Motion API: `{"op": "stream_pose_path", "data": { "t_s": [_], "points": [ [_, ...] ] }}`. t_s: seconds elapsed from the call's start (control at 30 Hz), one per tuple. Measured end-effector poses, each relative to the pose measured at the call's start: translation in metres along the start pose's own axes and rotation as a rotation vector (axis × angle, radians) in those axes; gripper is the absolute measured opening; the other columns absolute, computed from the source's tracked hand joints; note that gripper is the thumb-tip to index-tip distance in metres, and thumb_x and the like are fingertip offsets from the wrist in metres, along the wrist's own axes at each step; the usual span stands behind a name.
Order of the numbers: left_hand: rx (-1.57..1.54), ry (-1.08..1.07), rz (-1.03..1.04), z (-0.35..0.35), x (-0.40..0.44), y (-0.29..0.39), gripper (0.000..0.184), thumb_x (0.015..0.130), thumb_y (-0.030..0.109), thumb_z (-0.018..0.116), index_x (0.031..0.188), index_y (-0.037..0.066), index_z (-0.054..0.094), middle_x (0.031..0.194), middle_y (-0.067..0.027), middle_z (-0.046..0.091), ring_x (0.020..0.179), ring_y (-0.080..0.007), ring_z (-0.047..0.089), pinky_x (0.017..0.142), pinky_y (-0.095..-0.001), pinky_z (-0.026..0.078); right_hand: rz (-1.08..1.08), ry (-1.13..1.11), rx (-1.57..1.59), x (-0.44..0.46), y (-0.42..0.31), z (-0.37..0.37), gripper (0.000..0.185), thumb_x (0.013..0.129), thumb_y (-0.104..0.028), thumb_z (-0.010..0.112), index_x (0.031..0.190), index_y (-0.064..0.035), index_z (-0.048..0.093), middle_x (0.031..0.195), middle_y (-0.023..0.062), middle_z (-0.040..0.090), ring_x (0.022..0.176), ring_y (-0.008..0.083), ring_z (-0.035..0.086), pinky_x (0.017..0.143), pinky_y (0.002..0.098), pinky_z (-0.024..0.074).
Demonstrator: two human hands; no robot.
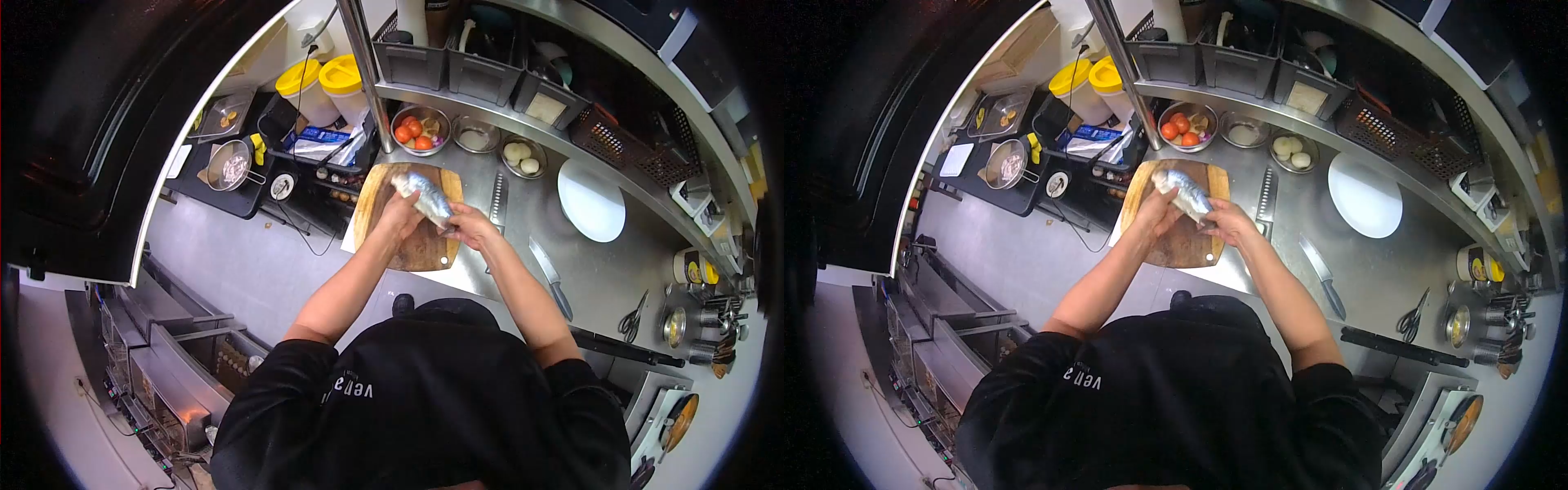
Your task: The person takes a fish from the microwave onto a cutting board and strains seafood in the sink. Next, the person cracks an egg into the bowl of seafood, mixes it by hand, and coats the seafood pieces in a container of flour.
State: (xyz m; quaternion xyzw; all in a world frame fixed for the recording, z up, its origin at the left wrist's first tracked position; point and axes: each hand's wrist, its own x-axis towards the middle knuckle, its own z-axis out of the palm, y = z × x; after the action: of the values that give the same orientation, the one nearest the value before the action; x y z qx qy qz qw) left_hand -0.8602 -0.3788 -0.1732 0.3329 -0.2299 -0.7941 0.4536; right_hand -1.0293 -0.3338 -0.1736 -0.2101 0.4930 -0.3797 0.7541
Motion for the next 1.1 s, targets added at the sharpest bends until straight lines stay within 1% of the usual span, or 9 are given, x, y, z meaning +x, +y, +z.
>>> {"op": "stream_pose_path", "data": {
  "t_s": [0.2, 0.57, 0.67, 0.7, 0.77, 0.8, 0.83, 1.0, 1.1],
  "points": [
    [-0.054, 0.285, -0.075, -0.090, 0.018, -0.051, 0.031, 0.093, 0.001, 0.042, 0.121, 0.012, 0.044, 0.113, -0.0074, 0.054, 0.104, -0.0236, 0.054, 0.088, -0.0418, 0.046, 0.103, 0.066, -0.246, 0.057, 0.052, -0.011, 0.071, 0.068, 0.015, 0.054, 0.133, -0.0049, 0.037, 0.082, 0.0151, 0.062, 0.062, 0.0219, 0.062, 0.053, 0.0296, 0.0527],
    [0.875, 0.513, 0.168, -0.122, 0.008, -0.070, 0.060, 0.071, 0.008, 0.069, 0.125, -0.001, 0.044, 0.115, -0.0158, 0.056, 0.108, -0.0280, 0.054, 0.092, -0.0348, 0.043, -0.019, 0.221, -0.830, 0.071, 0.084, -0.009, 0.054, 0.062, 0.009, 0.064, 0.113, -0.0005, 0.051, 0.091, 0.0169, 0.062, 0.059, 0.0258, 0.064, 0.045, 0.0362, 0.0526],
    [0.815, 0.323, 0.324, -0.147, 0.020, -0.080, 0.072, 0.071, 0.002, 0.064, 0.134, 0.003, 0.031, 0.130, -0.0137, 0.045, 0.121, -0.0281, 0.044, 0.103, -0.0365, 0.035, -0.327, 0.214, -1.438, 0.099, 0.099, -0.038, 0.061, 0.058, -0.026, 0.076, 0.110, -0.0012, 0.055, 0.097, 0.0192, 0.063, 0.091, 0.0303, 0.062, 0.079, 0.0404, 0.0486],
    [0.915, 0.290, 0.268, -0.131, 0.005, -0.057, 0.072, 0.071, 0.001, 0.063, 0.135, 0.004, 0.030, 0.133, -0.0119, 0.042, 0.125, -0.0271, 0.040, 0.105, -0.0356, 0.033, -0.153, 0.022, -1.647, 0.037, 0.031, 0.003, 0.056, 0.062, -0.026, 0.074, 0.110, -0.0028, 0.056, 0.100, 0.0188, 0.063, 0.096, 0.0320, 0.060, 0.082, 0.0408, 0.0473],
    [0.515, 0.522, -0.141, -0.160, 0.008, -0.060, 0.044, 0.076, 0.006, 0.064, 0.115, -0.005, 0.048, 0.087, -0.0103, 0.060, 0.071, -0.0187, 0.061, 0.058, -0.0292, 0.048, -0.308, -0.195, -1.720, -0.014, -0.054, 0.026, 0.053, 0.073, -0.032, 0.070, 0.117, -0.0060, 0.057, 0.103, 0.0153, 0.063, 0.095, 0.0305, 0.060, 0.085, 0.0375, 0.0461],
    [0.338, 0.359, 0.036, -0.152, -0.009, -0.038, 0.029, 0.079, 0.011, 0.065, 0.100, -0.006, 0.054, 0.064, -0.0025, 0.054, 0.047, -0.0124, 0.049, 0.041, -0.0264, 0.036, -0.365, -0.233, -1.655, -0.062, -0.115, 0.054, 0.050, 0.078, -0.033, 0.067, 0.118, -0.0060, 0.057, 0.104, 0.0135, 0.063, 0.095, 0.0286, 0.061, 0.086, 0.0362, 0.0452],
    [0.351, 0.444, 0.122, -0.116, -0.029, 0.007, 0.023, 0.080, 0.010, 0.064, 0.096, -0.004, 0.056, 0.061, 0.0002, 0.051, 0.043, -0.0125, 0.046, 0.041, -0.0253, 0.037, -1.074, -0.146, -1.428, -0.134, -0.209, 0.091, 0.039, 0.082, -0.028, 0.064, 0.112, -0.0033, 0.059, 0.099, 0.0115, 0.065, 0.093, 0.0266, 0.061, 0.085, 0.0355, 0.0462],
    [0.290, 0.508, 0.350, -0.062, -0.061, 0.097, 0.058, 0.083, 0.010, 0.062, 0.130, -0.002, 0.029, 0.099, -0.0086, 0.056, 0.080, -0.0118, 0.053, 0.064, -0.0239, 0.046, -1.731, 0.760, -1.430, -0.232, -0.423, 0.140, 0.020, 0.080, -0.008, 0.056, 0.096, -0.0021, 0.067, 0.088, 0.0163, 0.067, 0.085, 0.0292, 0.065, 0.079, 0.0367, 0.0496],
    [0.285, 0.543, 0.407, -0.030, -0.082, 0.130, 0.057, 0.084, 0.011, 0.062, 0.130, 0.000, 0.031, 0.104, -0.0091, 0.054, 0.082, -0.0124, 0.053, 0.068, -0.0245, 0.047, -0.928, 0.832, -1.720, -0.205, -0.512, 0.125, 0.051, 0.071, 0.007, 0.050, 0.117, -0.0134, 0.060, 0.113, 0.0153, 0.061, 0.104, 0.0272, 0.059, 0.084, 0.0362, 0.0499]
  ]
}}
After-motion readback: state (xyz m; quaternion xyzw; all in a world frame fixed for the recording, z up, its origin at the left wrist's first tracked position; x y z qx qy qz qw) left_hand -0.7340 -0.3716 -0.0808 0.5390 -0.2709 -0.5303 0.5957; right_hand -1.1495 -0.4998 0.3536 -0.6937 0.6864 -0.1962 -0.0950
